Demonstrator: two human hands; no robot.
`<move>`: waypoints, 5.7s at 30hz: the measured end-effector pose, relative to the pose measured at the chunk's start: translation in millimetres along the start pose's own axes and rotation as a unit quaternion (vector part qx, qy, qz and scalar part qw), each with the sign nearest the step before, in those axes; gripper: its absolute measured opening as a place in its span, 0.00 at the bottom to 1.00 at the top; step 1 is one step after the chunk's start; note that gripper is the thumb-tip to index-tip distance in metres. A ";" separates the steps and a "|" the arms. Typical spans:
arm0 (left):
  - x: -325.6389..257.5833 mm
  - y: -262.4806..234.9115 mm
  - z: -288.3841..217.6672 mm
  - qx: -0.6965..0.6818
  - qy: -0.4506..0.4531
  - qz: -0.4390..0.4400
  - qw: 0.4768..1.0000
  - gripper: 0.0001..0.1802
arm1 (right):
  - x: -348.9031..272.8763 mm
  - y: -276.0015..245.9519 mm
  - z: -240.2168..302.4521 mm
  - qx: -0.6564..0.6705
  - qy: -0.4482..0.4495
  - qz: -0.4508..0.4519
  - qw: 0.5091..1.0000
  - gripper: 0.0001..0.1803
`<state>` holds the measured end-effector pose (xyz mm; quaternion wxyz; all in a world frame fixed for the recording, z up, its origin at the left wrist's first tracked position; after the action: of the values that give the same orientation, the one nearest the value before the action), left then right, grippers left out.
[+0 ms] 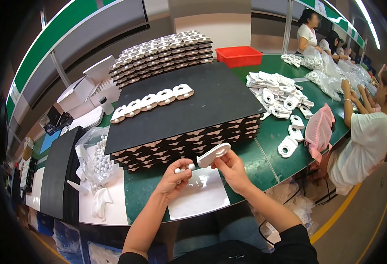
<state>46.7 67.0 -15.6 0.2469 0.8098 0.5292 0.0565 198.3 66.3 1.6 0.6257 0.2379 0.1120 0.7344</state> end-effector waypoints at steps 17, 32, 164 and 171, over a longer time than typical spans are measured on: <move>4.1 1.3 7.2 -0.029 -0.035 0.014 0.999 0.15 | -0.6 8.1 -23.1 0.102 0.088 -0.010 0.991 0.10; 3.0 0.9 5.0 0.030 -0.021 0.010 0.999 0.12 | -0.4 10.7 -23.8 0.096 0.091 -0.002 0.991 0.10; -0.6 8.4 2.1 0.000 -0.028 0.045 0.999 0.14 | -25.8 21.8 44.5 -0.180 -0.142 0.149 0.962 0.08; -1.0 9.9 1.0 0.013 -0.017 0.050 0.999 0.13 | -55.1 63.6 75.6 -0.493 -0.392 0.241 0.738 0.08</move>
<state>54.8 62.7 -11.7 0.2423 0.8389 0.4849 0.0482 185.9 -9.6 84.6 0.4462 0.1820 -0.5820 0.6551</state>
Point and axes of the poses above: each hand's wrist, its own x-axis towards the middle knuckle, its own y-axis out of the palm, z = x × y, the point moved 9 cm from there along x, towards the middle knuckle, and after that the axes turned 5 degrees about x, right-handed, at the moved point
